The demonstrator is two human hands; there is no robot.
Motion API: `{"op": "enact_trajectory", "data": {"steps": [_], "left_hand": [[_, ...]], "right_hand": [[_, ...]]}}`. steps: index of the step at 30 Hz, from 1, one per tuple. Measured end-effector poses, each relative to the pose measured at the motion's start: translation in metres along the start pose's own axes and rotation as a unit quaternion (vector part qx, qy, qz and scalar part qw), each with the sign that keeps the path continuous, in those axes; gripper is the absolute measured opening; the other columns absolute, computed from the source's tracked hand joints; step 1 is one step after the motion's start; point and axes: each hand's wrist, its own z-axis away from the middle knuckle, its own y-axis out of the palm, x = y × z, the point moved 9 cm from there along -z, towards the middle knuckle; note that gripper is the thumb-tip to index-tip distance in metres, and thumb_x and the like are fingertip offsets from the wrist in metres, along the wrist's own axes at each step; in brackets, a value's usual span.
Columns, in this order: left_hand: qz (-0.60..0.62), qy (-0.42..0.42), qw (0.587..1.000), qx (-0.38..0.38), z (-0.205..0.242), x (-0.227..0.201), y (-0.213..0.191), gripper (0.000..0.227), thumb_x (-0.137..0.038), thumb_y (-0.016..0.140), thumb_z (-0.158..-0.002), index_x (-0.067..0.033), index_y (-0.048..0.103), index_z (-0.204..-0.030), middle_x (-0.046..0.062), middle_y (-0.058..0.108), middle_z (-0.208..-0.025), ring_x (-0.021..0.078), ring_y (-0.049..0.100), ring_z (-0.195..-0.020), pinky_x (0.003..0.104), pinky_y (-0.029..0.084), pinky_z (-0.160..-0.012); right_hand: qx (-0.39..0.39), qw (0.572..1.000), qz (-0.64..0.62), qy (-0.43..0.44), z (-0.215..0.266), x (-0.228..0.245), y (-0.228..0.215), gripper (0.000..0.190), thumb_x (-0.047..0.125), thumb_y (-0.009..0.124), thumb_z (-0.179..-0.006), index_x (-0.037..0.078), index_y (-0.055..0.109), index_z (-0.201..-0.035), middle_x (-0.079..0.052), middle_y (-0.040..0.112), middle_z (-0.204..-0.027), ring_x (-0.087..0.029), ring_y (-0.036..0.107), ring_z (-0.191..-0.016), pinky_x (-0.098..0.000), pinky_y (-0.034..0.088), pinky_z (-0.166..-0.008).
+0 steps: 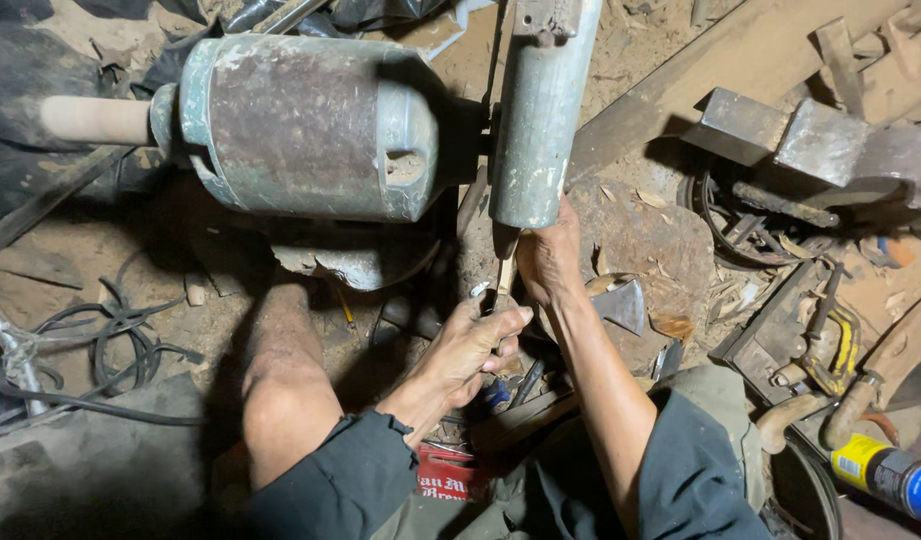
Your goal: The person holds a curved wooden piece against a rotating grinding wheel, repeatedly moving it back and forth to shape and smooth the surface. The person rotates the piece to work on different edges and sides.
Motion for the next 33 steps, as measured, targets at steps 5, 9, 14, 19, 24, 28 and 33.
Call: {"op": "enact_trajectory", "data": {"steps": [5,9,14,19,24,28,33], "left_hand": [[-0.023,0.017,0.999,0.019,-0.006,-0.009,0.004,0.022,-0.019,0.073,-0.091,-0.0130,0.054,-0.080,-0.005,0.048,-0.073,0.0027,0.043,-0.060,0.018,0.030,-0.042],[-0.007,0.018,0.999,0.032,-0.010,-0.013,0.006,0.025,-0.018,0.073,-0.092,-0.0132,0.053,-0.079,-0.006,0.047,-0.074,0.0024,0.042,-0.060,0.017,0.030,-0.043],[-0.002,0.009,1.000,0.029,-0.009,-0.007,0.005,0.022,-0.017,0.073,-0.091,-0.0125,0.053,-0.081,-0.006,0.047,-0.073,0.0026,0.042,-0.059,0.017,0.029,-0.042],[0.012,-0.007,1.000,0.023,0.000,0.004,0.000,0.020,-0.016,0.072,-0.091,-0.0115,0.053,-0.086,-0.005,0.048,-0.074,0.0028,0.043,-0.059,0.017,0.030,-0.042],[-0.003,-0.008,1.000,0.010,0.010,0.014,-0.005,0.018,-0.016,0.072,-0.090,-0.0102,0.055,-0.087,-0.005,0.048,-0.075,0.0026,0.044,-0.060,0.017,0.030,-0.041],[0.010,-0.012,1.000,0.027,0.017,0.026,-0.006,0.020,-0.017,0.073,-0.092,-0.0099,0.054,-0.090,-0.003,0.047,-0.075,0.0035,0.044,-0.061,0.017,0.030,-0.042],[-0.045,-0.032,0.998,0.011,0.038,0.044,-0.017,0.023,-0.019,0.074,-0.088,-0.0047,0.061,-0.100,-0.001,0.055,-0.080,0.0034,0.046,-0.062,0.017,0.032,-0.043]], "right_hand": [[-0.025,1.000,0.000,0.008,-0.011,-0.002,-0.007,0.018,0.010,0.069,-0.098,-0.001,0.066,-0.113,-0.007,0.071,-0.101,-0.015,0.066,-0.091,-0.0333,0.056,-0.085],[-0.034,0.999,0.008,0.022,-0.018,-0.003,-0.011,0.019,0.014,0.068,-0.099,-0.001,0.066,-0.111,-0.008,0.071,-0.099,-0.015,0.067,-0.088,-0.0344,0.057,-0.081],[-0.030,0.999,-0.004,0.025,-0.012,-0.007,-0.012,0.023,0.014,0.069,-0.097,0.001,0.064,-0.115,-0.007,0.071,-0.102,-0.014,0.067,-0.090,-0.0334,0.057,-0.082],[0.000,1.000,0.001,0.013,0.001,-0.011,-0.011,0.034,0.003,0.073,-0.092,-0.003,0.061,-0.124,-0.008,0.070,-0.110,-0.015,0.066,-0.097,-0.0324,0.055,-0.089],[0.036,0.999,0.011,0.002,0.016,-0.004,0.000,0.050,0.003,0.074,-0.088,-0.002,0.059,-0.136,-0.008,0.068,-0.113,-0.016,0.063,-0.097,-0.0350,0.053,-0.088],[-0.001,0.999,0.004,0.034,0.031,-0.010,-0.004,0.053,0.012,0.074,-0.090,0.002,0.054,-0.139,-0.005,0.066,-0.124,-0.016,0.062,-0.111,-0.0325,0.051,-0.099],[0.010,0.996,0.055,0.064,0.055,-0.012,-0.010,0.059,0.020,0.077,-0.094,-0.001,0.052,-0.144,-0.006,0.064,-0.125,-0.017,0.057,-0.117,-0.0317,0.047,-0.103]]}}
